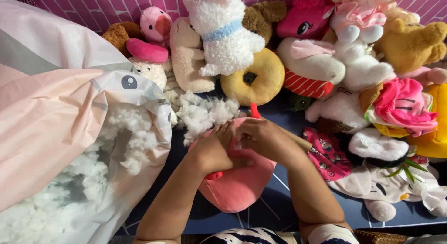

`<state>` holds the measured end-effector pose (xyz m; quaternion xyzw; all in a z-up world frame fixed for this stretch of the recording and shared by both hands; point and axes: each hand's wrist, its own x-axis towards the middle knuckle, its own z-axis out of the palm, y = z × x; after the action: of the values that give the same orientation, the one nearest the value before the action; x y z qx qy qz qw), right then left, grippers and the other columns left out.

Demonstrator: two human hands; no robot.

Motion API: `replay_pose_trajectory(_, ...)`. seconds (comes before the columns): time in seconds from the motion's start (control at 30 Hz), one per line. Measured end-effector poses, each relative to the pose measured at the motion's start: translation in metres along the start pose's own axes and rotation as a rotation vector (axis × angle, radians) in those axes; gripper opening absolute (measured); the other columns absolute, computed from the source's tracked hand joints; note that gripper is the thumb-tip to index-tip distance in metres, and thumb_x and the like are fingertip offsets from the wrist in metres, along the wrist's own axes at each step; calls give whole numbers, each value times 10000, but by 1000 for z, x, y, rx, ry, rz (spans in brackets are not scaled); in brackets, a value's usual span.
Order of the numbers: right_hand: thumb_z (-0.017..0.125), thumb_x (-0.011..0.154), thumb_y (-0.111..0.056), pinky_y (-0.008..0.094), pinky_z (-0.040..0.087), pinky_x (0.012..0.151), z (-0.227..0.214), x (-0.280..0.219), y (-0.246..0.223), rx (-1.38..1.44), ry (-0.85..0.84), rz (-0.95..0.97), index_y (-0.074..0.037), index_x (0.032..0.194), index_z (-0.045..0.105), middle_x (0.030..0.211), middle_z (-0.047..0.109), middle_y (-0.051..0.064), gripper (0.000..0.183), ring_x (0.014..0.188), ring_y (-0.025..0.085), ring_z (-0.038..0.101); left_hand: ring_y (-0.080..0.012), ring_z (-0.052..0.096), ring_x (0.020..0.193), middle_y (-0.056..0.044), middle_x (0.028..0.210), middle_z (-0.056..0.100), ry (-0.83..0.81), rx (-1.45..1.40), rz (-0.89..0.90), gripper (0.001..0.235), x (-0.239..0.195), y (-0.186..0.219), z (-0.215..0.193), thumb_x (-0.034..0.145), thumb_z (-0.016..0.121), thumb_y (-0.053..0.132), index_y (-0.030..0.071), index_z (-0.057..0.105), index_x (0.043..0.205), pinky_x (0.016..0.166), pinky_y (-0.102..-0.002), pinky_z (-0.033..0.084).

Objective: Stuffing a pink heart-shaped plush toy with white fiberfill using hands and a wooden stick to pack it tightly.

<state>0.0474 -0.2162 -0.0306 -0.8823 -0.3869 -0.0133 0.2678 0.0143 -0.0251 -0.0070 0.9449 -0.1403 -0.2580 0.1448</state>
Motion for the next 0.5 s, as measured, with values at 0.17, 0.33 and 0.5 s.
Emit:
replay_pose_trajectory(0.17, 697, 922, -382, 567, 295, 1128, -40, -18, -16, -81, -227, -115, -150, 1200, 729, 1145, 789, 69, 364, 1154, 290, 693, -278, 160, 1573, -66, 1722, 147, 9, 0, 10, 1100, -4, 3, 1, 829, 623, 593, 140, 39, 1644, 1151, -724, 273)
replay_pose_trajectory(0.33, 580, 944, -582, 555, 242, 1084, 1, -1, -13, -165, -497, -51, -210, 977, 745, 987, 776, -48, 408, 1102, 172, 688, -250, 115, 1574, -16, 1731, 53, -24, 38, -38, 1049, 26, -16, 28, 830, 601, 393, 186, -22, 1648, 1132, -734, 288)
replay_pose_trajectory(0.5, 596, 937, -566, 478, 240, 1043, -23, -7, -15, -149, -458, -98, -276, 905, 773, 896, 781, -103, 341, 1051, 105, 705, -268, 125, 1580, -57, 1733, 65, -18, 29, -16, 1051, 14, -10, 14, 851, 623, 465, 134, 22, 1647, 1147, -715, 290)
